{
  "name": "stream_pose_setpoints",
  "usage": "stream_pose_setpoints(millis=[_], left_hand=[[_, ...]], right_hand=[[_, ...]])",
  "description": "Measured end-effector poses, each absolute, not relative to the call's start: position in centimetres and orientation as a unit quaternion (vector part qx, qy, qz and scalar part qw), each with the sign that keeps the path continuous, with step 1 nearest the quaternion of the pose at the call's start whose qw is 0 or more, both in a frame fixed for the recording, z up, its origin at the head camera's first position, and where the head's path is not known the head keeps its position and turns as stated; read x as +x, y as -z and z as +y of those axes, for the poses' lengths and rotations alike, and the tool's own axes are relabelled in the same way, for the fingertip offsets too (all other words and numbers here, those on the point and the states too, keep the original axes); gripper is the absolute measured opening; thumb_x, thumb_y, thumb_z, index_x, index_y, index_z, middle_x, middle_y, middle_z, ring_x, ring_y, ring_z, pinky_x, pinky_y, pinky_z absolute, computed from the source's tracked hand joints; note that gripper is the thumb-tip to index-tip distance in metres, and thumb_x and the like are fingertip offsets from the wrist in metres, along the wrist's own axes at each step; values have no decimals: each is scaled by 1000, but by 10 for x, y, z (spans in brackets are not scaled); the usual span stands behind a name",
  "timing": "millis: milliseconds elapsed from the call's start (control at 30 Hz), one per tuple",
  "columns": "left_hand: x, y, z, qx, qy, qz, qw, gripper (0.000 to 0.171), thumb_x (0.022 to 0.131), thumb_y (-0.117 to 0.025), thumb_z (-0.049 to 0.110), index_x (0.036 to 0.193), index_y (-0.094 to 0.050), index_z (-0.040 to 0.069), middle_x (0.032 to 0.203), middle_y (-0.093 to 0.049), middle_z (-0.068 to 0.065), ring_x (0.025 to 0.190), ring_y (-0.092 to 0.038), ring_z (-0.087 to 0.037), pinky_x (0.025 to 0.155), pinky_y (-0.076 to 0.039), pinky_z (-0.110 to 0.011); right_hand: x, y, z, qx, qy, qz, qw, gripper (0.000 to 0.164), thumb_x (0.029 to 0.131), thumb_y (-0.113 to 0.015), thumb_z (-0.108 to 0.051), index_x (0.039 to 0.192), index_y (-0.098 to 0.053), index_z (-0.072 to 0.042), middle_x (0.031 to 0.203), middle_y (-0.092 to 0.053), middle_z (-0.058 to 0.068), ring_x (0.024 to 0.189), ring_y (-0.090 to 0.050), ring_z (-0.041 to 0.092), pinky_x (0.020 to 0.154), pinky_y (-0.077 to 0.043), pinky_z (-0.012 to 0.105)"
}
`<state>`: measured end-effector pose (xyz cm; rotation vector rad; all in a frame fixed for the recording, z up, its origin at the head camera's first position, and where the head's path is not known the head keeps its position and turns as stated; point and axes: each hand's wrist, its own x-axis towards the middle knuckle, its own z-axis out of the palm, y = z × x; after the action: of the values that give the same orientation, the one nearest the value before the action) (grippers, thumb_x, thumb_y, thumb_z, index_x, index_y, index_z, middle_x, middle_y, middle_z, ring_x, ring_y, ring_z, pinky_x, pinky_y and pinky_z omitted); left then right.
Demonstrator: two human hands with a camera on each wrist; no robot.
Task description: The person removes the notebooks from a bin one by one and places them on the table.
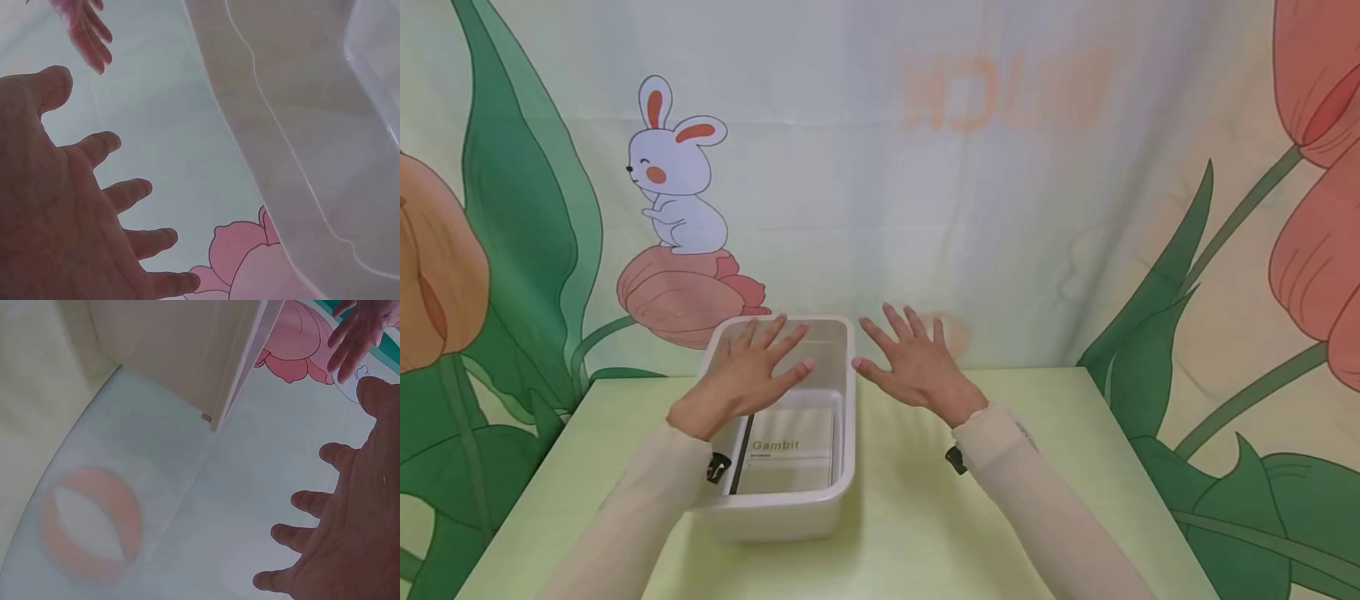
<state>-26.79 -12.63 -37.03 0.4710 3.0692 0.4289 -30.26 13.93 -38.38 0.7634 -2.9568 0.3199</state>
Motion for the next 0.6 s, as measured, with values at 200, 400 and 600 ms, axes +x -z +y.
stream_pose_setpoints(millis=[200,400,600], left_hand=[[-265,363,-137,137,-135,981,0,69,99,-34,63,158,-19,30,166,-11,-12,150,-4,-49,116,-5,-72],[-258,353,-158,127,-171,977,12,68,102,-34,56,159,-12,27,166,-8,-14,150,-1,-50,114,-8,-74],[-251,345,-187,131,-207,969,9,70,103,-40,49,159,-13,18,165,-9,-20,149,-12,-47,115,-18,-70]], right_hand=[[-302,383,132,258,-109,-959,37,71,95,-29,-72,157,-18,-37,167,-9,2,154,-8,34,119,-6,68],[-299,379,123,266,-106,-957,40,71,96,-29,-72,157,-16,-38,167,-9,1,154,-11,31,119,-9,67],[-296,373,108,278,-116,-953,34,71,96,-32,-70,157,-16,-38,167,-8,1,153,-13,32,119,-11,66]])
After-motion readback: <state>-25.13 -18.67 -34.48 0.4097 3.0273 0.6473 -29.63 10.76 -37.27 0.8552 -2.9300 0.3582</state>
